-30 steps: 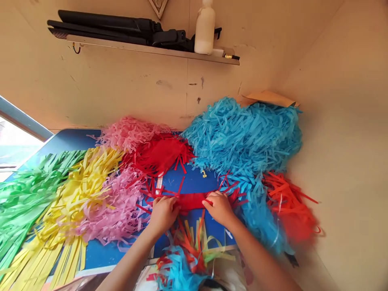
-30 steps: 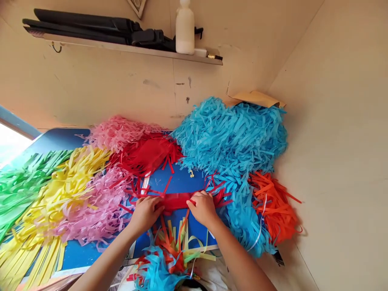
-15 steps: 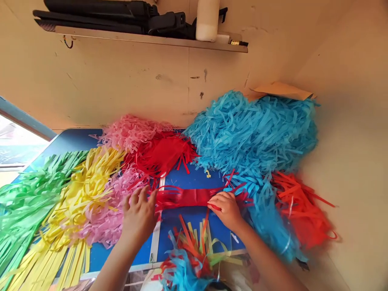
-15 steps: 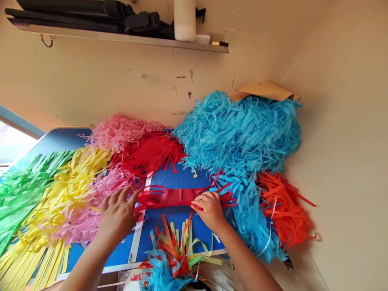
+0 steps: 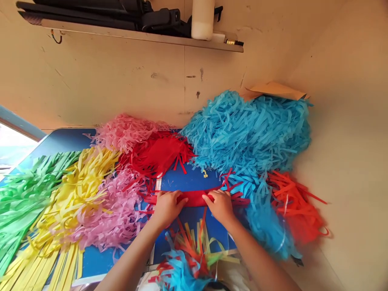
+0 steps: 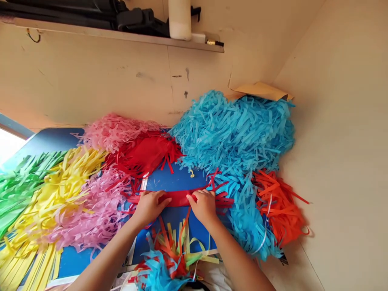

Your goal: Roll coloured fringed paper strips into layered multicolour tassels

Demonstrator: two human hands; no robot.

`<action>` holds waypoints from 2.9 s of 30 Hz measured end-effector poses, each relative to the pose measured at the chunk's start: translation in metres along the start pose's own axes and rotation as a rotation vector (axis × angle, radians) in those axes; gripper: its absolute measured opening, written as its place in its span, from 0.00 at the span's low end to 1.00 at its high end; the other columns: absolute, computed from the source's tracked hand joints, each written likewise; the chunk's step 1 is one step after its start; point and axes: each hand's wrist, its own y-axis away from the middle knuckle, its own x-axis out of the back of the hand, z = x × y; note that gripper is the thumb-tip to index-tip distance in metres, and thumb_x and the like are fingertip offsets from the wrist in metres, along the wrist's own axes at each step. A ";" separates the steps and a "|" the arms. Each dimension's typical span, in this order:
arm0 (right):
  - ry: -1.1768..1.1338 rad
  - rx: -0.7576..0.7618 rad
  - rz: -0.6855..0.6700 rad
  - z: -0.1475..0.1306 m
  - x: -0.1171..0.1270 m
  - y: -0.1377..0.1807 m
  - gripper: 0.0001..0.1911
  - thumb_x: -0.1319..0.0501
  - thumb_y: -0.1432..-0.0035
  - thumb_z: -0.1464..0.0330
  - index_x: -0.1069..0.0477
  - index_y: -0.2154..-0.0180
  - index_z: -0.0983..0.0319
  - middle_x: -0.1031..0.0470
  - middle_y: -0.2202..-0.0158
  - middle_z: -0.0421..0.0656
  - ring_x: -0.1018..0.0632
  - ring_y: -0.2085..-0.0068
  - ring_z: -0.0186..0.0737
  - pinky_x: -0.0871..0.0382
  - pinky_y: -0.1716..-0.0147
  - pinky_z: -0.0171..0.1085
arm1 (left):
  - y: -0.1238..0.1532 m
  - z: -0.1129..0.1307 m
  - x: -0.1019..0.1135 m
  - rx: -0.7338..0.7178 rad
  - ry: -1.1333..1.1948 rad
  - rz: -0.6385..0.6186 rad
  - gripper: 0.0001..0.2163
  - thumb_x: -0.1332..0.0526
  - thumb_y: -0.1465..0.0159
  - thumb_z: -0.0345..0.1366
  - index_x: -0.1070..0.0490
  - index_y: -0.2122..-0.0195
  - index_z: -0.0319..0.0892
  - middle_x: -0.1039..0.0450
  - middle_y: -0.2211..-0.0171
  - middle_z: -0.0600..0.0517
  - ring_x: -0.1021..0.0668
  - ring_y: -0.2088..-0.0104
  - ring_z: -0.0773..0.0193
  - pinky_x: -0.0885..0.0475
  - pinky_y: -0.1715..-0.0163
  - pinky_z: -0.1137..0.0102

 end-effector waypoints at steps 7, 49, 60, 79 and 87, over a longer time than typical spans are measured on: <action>0.055 -0.031 -0.018 -0.004 -0.001 -0.005 0.14 0.36 0.39 0.64 0.28 0.77 0.60 0.21 0.72 0.40 0.25 0.66 0.40 0.48 0.65 0.39 | -0.004 0.006 -0.005 0.103 -0.095 0.008 0.14 0.46 0.34 0.41 0.22 0.66 0.43 0.18 0.69 0.44 0.19 0.65 0.52 0.35 0.58 0.60; 0.002 0.299 -0.135 0.016 0.018 -0.019 0.11 0.43 0.45 0.77 0.24 0.65 0.59 0.20 0.64 0.41 0.24 0.61 0.40 0.47 0.51 0.44 | 0.009 0.008 -0.003 -0.295 -0.122 0.129 0.11 0.40 0.39 0.35 0.25 0.56 0.43 0.22 0.62 0.46 0.23 0.57 0.50 0.48 0.40 0.45; -0.023 0.193 -0.210 0.018 0.018 -0.030 0.09 0.38 0.36 0.67 0.22 0.69 0.57 0.21 0.65 0.37 0.25 0.60 0.37 0.46 0.58 0.39 | -0.001 -0.014 -0.005 -0.152 -0.045 0.135 0.15 0.47 0.30 0.42 0.20 0.63 0.47 0.19 0.61 0.50 0.23 0.58 0.57 0.38 0.49 0.57; 0.182 0.276 -0.156 -0.010 0.027 -0.036 0.06 0.38 0.40 0.69 0.25 0.59 0.59 0.24 0.55 0.46 0.30 0.50 0.48 0.49 0.48 0.47 | -0.012 -0.011 -0.006 -0.388 -0.243 0.203 0.10 0.46 0.32 0.32 0.24 0.59 0.49 0.23 0.59 0.49 0.26 0.53 0.54 0.43 0.43 0.54; 0.302 0.604 -0.260 -0.027 0.013 -0.042 0.11 0.44 0.37 0.71 0.23 0.67 0.62 0.23 0.65 0.48 0.30 0.59 0.46 0.49 0.51 0.49 | -0.015 0.001 -0.001 -0.533 -0.277 0.183 0.07 0.40 0.41 0.33 0.24 0.63 0.41 0.24 0.67 0.43 0.28 0.57 0.48 0.44 0.42 0.46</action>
